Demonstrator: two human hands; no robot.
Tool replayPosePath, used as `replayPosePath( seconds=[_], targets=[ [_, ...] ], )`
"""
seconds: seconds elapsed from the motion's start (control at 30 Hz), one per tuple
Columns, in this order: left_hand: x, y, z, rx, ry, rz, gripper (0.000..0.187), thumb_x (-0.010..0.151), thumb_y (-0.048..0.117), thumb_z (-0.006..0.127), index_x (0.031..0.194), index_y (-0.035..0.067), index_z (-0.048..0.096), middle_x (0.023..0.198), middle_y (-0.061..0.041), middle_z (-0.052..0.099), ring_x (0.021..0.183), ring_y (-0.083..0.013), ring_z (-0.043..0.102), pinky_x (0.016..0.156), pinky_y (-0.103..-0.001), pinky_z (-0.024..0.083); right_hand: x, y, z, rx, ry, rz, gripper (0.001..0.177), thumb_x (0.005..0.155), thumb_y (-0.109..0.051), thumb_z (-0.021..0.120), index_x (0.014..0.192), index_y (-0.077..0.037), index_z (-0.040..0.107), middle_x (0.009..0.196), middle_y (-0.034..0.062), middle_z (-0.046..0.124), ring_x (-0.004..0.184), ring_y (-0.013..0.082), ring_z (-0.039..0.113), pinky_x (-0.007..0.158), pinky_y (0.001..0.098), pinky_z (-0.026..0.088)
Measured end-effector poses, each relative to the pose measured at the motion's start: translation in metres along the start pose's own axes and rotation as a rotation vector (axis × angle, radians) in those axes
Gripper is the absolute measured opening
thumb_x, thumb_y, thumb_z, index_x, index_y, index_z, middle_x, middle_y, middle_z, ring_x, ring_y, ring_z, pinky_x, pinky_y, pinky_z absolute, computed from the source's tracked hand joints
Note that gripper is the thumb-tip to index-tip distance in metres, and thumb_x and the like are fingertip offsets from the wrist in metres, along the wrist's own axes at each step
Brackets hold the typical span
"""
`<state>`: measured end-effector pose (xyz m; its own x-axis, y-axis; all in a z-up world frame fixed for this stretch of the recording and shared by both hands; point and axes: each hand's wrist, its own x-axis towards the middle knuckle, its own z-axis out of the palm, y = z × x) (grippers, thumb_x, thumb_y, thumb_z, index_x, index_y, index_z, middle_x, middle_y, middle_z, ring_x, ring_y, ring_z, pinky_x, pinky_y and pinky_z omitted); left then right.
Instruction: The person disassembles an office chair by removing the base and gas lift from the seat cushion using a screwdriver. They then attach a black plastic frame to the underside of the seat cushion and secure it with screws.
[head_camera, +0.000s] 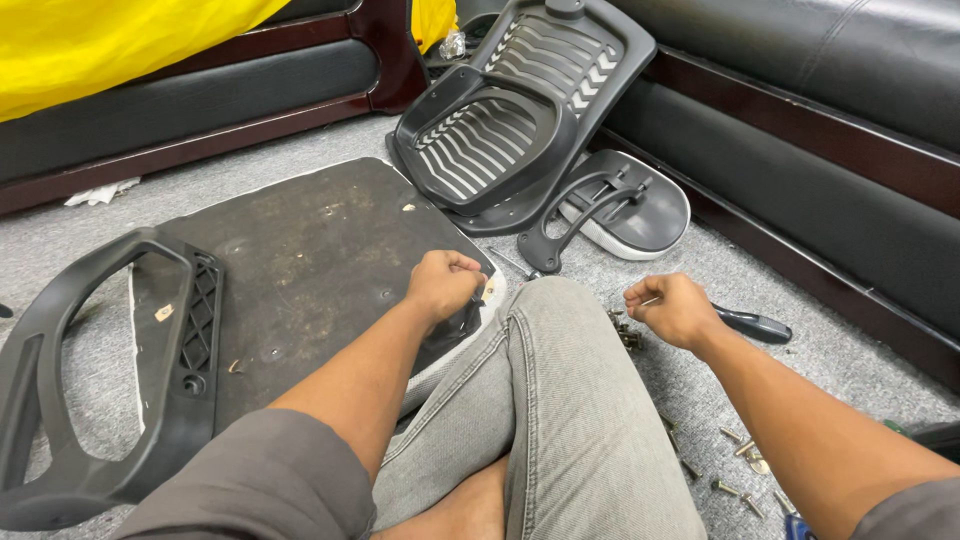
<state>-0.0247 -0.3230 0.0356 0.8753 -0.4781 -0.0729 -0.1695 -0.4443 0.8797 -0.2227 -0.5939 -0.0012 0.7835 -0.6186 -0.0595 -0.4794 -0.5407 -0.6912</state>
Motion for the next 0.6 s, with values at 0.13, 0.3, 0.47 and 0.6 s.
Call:
replayPosePath(
  seconds=[0.13, 0.3, 0.47, 0.6],
  targets=[
    [0.000, -0.006, -0.002, 0.040, -0.053, 0.002, 0.028, 0.078, 0.017, 0.077, 0.105, 0.007, 0.077, 0.102, -0.006, 0.078, 0.096, -0.0167, 0.073, 0.089, -0.031, 0.055, 0.002, 0.011, 0.014, -0.053, 0.047, 0.047, 0.023, 0.083, -0.012, 0.080, 0.105, -0.006, 0.079, 0.103, 0.0065, 0.079, 0.098, 0.0184, 0.074, 0.093, 0.0345, 0.056],
    [-0.002, -0.020, -0.005, 0.195, -0.088, 0.115, 0.033, 0.077, 0.021, 0.080, 0.108, 0.010, 0.078, 0.118, -0.009, 0.068, 0.111, -0.0209, 0.065, 0.099, -0.035, 0.050, -0.001, 0.010, 0.026, -0.071, 0.083, 0.031, 0.030, 0.077, -0.015, 0.082, 0.106, -0.009, 0.080, 0.103, 0.0075, 0.080, 0.096, 0.0213, 0.076, 0.092, 0.0361, 0.057],
    [0.000, -0.028, -0.005, 0.188, -0.084, 0.180, 0.034, 0.077, 0.022, 0.080, 0.109, 0.012, 0.077, 0.124, -0.008, 0.064, 0.118, -0.0217, 0.063, 0.103, -0.036, 0.049, -0.010, -0.002, 0.030, -0.017, 0.033, 0.100, 0.035, 0.073, -0.019, 0.082, 0.108, -0.014, 0.082, 0.100, 0.0099, 0.082, 0.094, 0.0243, 0.080, 0.094, 0.0374, 0.058],
    [-0.002, -0.028, -0.005, 0.178, -0.081, 0.171, 0.034, 0.077, 0.022, 0.079, 0.109, 0.012, 0.077, 0.125, -0.008, 0.064, 0.119, -0.0219, 0.062, 0.104, -0.036, 0.048, -0.013, -0.011, 0.032, -0.131, 0.046, 0.111, 0.029, 0.075, -0.028, 0.085, 0.102, -0.016, 0.085, 0.100, 0.0089, 0.082, 0.100, 0.0220, 0.076, 0.098, 0.0398, 0.054]
  ],
)
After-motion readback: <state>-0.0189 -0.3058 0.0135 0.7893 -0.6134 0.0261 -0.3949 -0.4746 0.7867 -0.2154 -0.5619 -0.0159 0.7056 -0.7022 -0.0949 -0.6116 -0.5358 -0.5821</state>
